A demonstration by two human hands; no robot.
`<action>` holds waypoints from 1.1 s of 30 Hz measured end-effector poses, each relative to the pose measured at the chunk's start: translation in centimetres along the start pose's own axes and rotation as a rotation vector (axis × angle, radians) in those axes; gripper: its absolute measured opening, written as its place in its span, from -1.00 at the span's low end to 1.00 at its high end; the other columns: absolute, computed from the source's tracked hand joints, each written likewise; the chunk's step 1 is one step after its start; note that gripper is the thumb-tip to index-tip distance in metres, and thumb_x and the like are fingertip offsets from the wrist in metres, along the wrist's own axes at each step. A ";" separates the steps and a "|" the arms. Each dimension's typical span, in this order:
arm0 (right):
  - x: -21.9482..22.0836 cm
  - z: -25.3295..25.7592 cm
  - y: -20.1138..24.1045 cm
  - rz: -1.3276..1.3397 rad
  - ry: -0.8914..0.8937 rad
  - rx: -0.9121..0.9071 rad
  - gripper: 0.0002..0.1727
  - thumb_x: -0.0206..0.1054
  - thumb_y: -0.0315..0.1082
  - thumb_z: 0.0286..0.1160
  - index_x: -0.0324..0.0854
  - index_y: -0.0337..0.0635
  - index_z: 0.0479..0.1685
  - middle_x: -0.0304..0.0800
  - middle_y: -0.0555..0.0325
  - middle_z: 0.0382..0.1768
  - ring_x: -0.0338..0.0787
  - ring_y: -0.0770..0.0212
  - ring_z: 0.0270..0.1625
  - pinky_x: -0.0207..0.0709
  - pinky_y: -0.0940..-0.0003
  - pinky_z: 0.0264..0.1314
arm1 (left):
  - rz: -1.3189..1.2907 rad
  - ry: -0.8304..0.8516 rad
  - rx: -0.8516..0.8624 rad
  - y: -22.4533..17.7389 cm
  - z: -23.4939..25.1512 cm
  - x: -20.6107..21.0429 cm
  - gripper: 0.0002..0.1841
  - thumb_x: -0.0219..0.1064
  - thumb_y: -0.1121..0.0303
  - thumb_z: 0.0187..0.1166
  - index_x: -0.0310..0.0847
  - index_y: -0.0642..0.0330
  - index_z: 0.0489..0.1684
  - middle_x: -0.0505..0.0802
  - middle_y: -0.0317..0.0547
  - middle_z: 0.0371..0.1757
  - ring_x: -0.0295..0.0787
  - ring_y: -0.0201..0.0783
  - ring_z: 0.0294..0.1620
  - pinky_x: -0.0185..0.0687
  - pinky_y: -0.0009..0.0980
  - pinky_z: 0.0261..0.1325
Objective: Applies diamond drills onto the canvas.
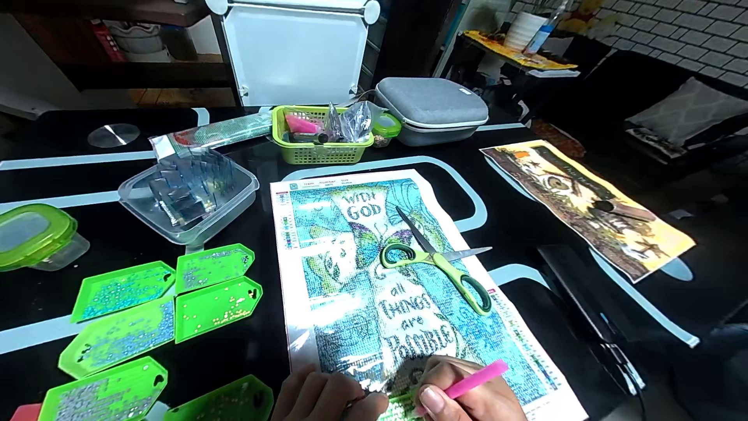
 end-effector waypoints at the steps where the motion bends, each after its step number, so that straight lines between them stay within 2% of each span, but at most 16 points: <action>1: -0.1 0.0 -0.1 0.011 -0.006 0.006 -0.62 0.07 -0.24 0.88 0.58 -0.29 -0.32 0.69 0.03 -0.47 0.74 0.35 -0.30 0.59 0.55 -0.13 | -0.001 0.000 -0.002 0.0 0.0 0.0 -0.55 0.58 -0.05 0.32 0.88 -0.04 0.12 0.88 -0.07 -0.05 0.75 -0.02 0.05 0.40 0.03 0.39; 11: 0.1 0.0 0.0 0.012 0.008 0.006 -0.62 0.08 -0.24 0.87 0.59 -0.29 -0.33 0.69 0.02 -0.47 0.74 0.33 -0.30 0.58 0.55 -0.12 | -0.014 0.000 0.000 0.0 0.0 0.0 -0.55 0.59 -0.03 0.32 0.88 -0.02 0.11 0.88 -0.05 -0.04 0.76 0.00 0.05 0.41 0.06 0.40; 13: -0.3 0.0 -0.3 0.060 -0.043 0.055 -0.63 0.09 -0.24 0.88 0.58 -0.29 -0.29 0.70 0.06 -0.45 0.75 0.42 -0.30 0.61 0.59 -0.15 | -0.015 0.003 0.001 0.0 0.0 -0.1 -0.55 0.59 -0.03 0.33 0.87 -0.02 0.11 0.88 -0.05 -0.05 0.75 0.01 0.05 0.40 0.06 0.40; 16: -1.0 0.0 -1.0 0.066 -0.175 0.139 -0.67 0.07 -0.20 0.89 0.58 -0.20 -0.23 0.72 0.24 -0.43 0.71 0.61 -0.35 0.60 0.69 -0.25 | -0.002 -0.004 0.002 0.0 0.0 0.0 -0.55 0.58 -0.05 0.33 0.87 -0.03 0.12 0.88 -0.06 -0.05 0.75 -0.01 0.04 0.40 0.04 0.39; 18: -1.2 0.2 -1.2 0.027 -0.220 0.159 -0.67 0.08 -0.21 0.89 0.60 -0.19 -0.23 0.73 0.28 -0.43 0.70 0.63 -0.36 0.60 0.71 -0.26 | 0.001 -0.006 0.004 0.0 0.0 0.0 -0.55 0.58 -0.05 0.34 0.88 -0.03 0.12 0.88 -0.06 -0.05 0.75 0.00 0.04 0.41 0.04 0.38; 28: -0.8 0.4 -1.0 -0.006 -0.161 0.122 -0.66 0.08 -0.22 0.88 0.59 -0.24 -0.23 0.71 0.18 -0.45 0.72 0.56 -0.37 0.60 0.68 -0.27 | 0.010 -0.001 0.005 0.0 0.0 0.0 -0.54 0.57 -0.07 0.34 0.87 -0.04 0.12 0.87 -0.07 -0.06 0.74 -0.02 0.03 0.40 0.01 0.38; 33: -0.1 0.1 -0.2 0.045 -0.027 0.019 -0.62 0.08 -0.24 0.88 0.57 -0.28 -0.33 0.68 0.04 -0.48 0.74 0.37 -0.32 0.59 0.56 -0.16 | -0.001 0.004 0.002 0.0 0.0 0.0 -0.55 0.58 -0.06 0.33 0.88 -0.04 0.12 0.88 -0.05 -0.05 0.75 -0.01 0.04 0.39 0.03 0.40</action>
Point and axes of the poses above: each hand's wrist, its own z-axis towards the middle knuckle, its own x-axis out of the palm, y = z × x, the point moved 6 cm from there along z, towards the middle knuckle
